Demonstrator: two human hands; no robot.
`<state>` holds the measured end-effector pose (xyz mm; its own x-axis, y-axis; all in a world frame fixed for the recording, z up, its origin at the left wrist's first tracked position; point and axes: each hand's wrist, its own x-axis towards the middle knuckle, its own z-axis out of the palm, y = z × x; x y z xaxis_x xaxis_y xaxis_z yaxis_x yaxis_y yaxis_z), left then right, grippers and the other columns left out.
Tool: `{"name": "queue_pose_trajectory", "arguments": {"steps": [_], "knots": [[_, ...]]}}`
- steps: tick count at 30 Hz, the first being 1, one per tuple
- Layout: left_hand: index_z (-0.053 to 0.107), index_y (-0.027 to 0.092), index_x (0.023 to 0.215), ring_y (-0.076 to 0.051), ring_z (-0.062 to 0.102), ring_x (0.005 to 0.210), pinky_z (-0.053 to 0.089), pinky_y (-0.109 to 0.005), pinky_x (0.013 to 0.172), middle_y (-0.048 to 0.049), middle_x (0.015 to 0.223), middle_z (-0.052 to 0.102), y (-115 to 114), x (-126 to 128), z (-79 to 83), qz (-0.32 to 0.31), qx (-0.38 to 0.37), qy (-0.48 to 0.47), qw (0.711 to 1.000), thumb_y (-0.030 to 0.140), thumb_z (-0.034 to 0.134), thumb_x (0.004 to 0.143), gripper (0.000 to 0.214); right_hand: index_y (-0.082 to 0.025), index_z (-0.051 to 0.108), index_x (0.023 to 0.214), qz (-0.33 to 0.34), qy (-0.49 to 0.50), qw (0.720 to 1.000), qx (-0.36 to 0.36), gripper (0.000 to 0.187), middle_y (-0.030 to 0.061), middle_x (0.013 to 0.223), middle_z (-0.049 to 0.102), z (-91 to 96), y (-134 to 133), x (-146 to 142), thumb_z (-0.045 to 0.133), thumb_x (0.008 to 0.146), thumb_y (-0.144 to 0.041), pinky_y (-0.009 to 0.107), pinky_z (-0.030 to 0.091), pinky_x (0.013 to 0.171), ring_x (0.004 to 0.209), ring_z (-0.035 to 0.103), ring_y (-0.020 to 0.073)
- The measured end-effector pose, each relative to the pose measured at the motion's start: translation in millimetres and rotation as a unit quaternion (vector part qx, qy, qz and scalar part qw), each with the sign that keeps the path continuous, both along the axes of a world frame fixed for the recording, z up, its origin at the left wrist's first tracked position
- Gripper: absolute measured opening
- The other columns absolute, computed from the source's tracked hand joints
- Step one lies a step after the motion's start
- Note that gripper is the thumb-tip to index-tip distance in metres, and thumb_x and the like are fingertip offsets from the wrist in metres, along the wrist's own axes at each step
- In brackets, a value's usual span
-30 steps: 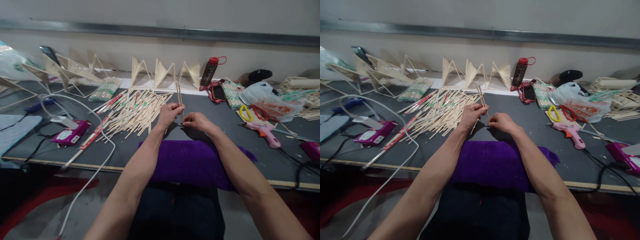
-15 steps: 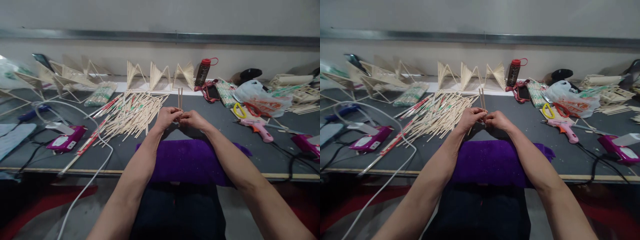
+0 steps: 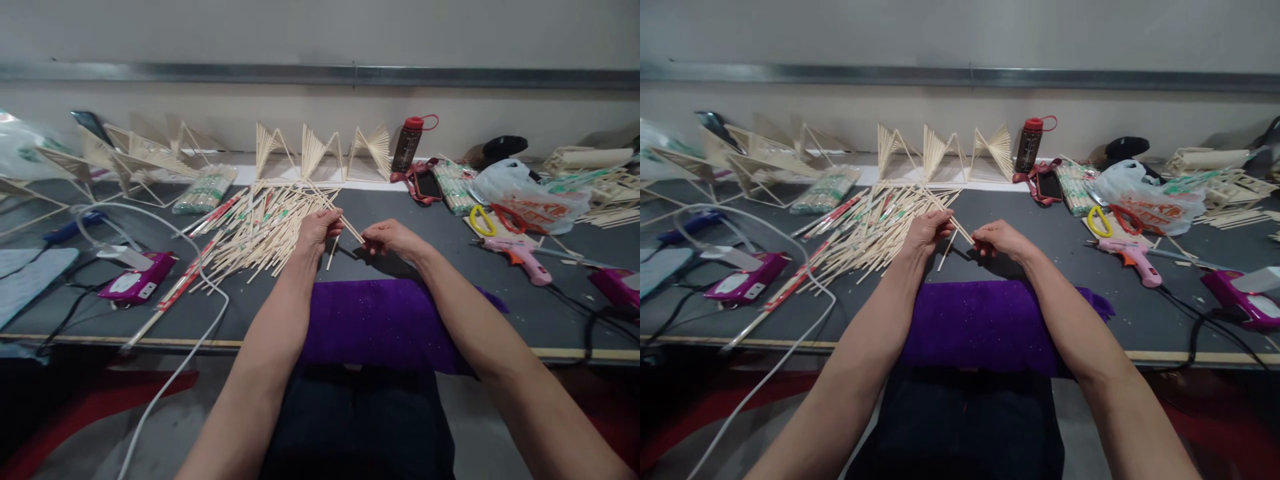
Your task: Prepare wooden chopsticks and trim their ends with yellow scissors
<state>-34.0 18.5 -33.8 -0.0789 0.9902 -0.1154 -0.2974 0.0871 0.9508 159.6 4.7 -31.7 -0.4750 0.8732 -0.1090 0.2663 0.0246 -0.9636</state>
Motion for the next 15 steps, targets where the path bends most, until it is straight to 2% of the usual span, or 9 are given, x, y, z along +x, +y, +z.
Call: {"name": "queue_pose_trajectory", "arguments": {"steps": [6,11,15], "knots": [[0.061,0.011,0.067,-0.006,0.056,0.046,0.042,-0.013,0.040,0.0003,0.055,0.060,-1.8,3.0,1.7,0.034,0.013,-0.006,0.999,0.027,0.075,0.061,0.022,-0.013,0.067,0.081,0.007,-0.023,1.000,-0.001,0.021,0.0048,0.067,0.066,0.3,-3.3,-5.7,0.059,0.079,-0.033,0.018,0.033,0.039,0.051,0.055,0.0083],[0.062,0.012,0.068,-0.007,0.058,0.049,0.044,-0.014,0.042,0.0005,0.059,0.061,-2.6,5.9,2.5,0.062,0.038,-0.005,0.997,0.031,0.075,0.061,0.024,-0.015,0.059,0.070,-0.044,-0.047,0.997,0.036,0.014,-0.0012,0.054,0.054,-0.2,-4.3,-12.7,0.059,0.077,-0.027,0.017,0.031,0.038,0.044,0.049,0.0073],[0.062,0.013,0.067,-0.007,0.057,0.049,0.044,-0.015,0.042,0.0004,0.059,0.061,-2.3,8.0,2.3,0.076,0.068,0.005,0.995,0.033,0.075,0.062,0.024,-0.016,0.058,0.073,-0.073,-0.089,0.992,0.058,0.013,-0.0030,0.048,0.050,-1.1,-5.2,-18.6,0.052,0.080,-0.024,0.019,0.030,0.039,0.041,0.044,0.0075]]}}
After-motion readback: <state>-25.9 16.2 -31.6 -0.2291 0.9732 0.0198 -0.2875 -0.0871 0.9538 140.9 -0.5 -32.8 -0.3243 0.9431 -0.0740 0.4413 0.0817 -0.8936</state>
